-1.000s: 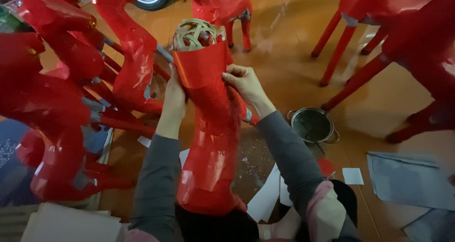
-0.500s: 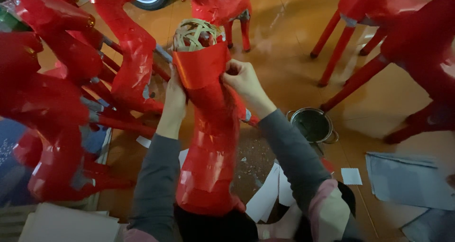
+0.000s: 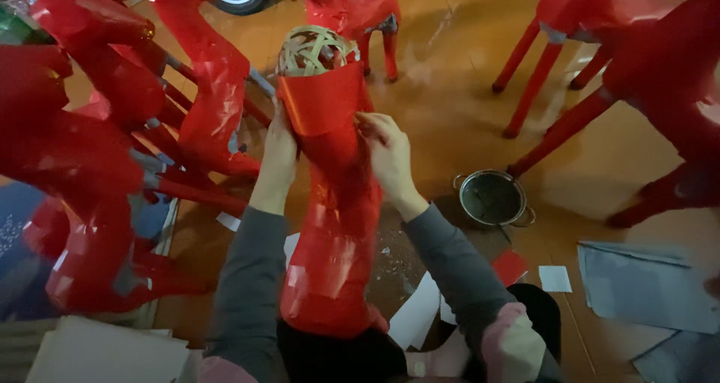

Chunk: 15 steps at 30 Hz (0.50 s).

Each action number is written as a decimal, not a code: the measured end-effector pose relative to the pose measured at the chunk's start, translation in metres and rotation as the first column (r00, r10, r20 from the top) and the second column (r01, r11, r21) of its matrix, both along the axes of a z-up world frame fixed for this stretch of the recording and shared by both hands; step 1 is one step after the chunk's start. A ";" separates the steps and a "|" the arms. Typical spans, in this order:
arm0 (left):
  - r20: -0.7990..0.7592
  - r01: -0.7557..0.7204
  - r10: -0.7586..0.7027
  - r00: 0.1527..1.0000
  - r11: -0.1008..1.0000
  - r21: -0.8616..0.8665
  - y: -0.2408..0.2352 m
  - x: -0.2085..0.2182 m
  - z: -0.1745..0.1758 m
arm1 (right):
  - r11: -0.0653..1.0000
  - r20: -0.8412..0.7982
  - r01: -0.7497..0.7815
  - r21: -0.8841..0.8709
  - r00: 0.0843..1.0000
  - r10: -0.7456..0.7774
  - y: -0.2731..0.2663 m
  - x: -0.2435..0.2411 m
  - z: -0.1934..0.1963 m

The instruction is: Decorating red horse figures by cutting and applying paper strips

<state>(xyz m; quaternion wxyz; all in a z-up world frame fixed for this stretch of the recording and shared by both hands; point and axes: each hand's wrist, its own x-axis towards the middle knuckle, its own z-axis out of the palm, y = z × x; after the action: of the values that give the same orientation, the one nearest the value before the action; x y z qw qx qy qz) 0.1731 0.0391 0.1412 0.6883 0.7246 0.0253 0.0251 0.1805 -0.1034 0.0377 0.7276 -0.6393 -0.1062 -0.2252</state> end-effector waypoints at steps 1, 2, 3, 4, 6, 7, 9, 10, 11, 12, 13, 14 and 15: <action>0.001 -0.003 0.003 1.000 1.000 -0.002 0.003 0.001 -0.003 | 1.000 0.001 -0.003 -0.002 1.000 0.003 -0.001 0.001 0.004; 0.003 0.008 -0.008 1.000 1.000 -0.004 0.006 0.002 -0.006 | 0.994 0.008 -0.037 0.100 0.999 0.037 -0.002 0.002 0.007; 0.005 0.018 -0.018 1.000 1.000 -0.006 0.009 0.003 -0.009 | 0.977 0.017 -0.072 0.201 0.997 0.070 -0.002 0.002 0.011; 0.008 0.012 -0.012 1.000 1.000 -0.009 0.011 0.009 -0.014 | 0.977 0.020 -0.078 0.198 0.997 0.076 -0.001 0.006 0.012; 0.067 0.014 -0.014 0.998 1.000 -0.004 0.016 0.020 -0.026 | 0.939 0.037 -0.117 0.324 0.993 0.111 0.004 0.014 0.015; 0.069 0.007 -0.006 0.998 1.000 -0.005 0.007 0.010 -0.012 | 0.938 0.038 -0.124 0.323 0.992 0.118 0.005 0.018 0.014; -0.032 -0.073 0.070 0.997 0.992 -0.108 -0.011 -0.011 0.018 | 0.988 0.043 0.013 0.154 0.999 -0.020 0.007 0.027 0.014; -0.030 -0.080 0.077 0.997 0.991 -0.109 -0.010 -0.014 0.015 | 0.988 0.045 0.006 0.153 0.999 -0.013 0.006 0.026 0.015; 0.004 -0.056 0.056 0.998 0.996 -0.073 -0.009 -0.017 0.013 | 0.989 0.021 0.011 0.149 1.000 -0.014 0.006 0.024 0.016; 0.037 -0.034 0.035 0.999 0.999 -0.038 -0.007 -0.020 0.010 | 0.990 -0.002 0.016 0.143 1.000 -0.016 0.005 0.023 0.017; 0.040 -0.041 0.043 0.998 0.998 -0.040 -0.005 -0.016 0.007 | 0.990 0.000 0.008 0.141 1.000 -0.008 0.005 0.023 0.017; 0.082 -0.017 0.017 0.996 1.000 0.006 -0.003 -0.012 0.004 | 0.991 0.022 0.023 0.134 0.999 -0.026 0.006 0.023 0.016; 0.123 0.005 -0.011 0.992 0.999 0.054 -0.001 -0.009 0.001 | 0.991 0.044 0.038 0.128 0.998 -0.044 0.007 0.023 0.015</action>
<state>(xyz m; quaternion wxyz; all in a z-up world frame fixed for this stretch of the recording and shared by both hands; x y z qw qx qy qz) 0.1646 0.0382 0.1421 0.6690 0.7398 -0.0208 0.0677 0.2033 -0.0968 0.0532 0.7594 -0.5881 -0.0954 -0.2615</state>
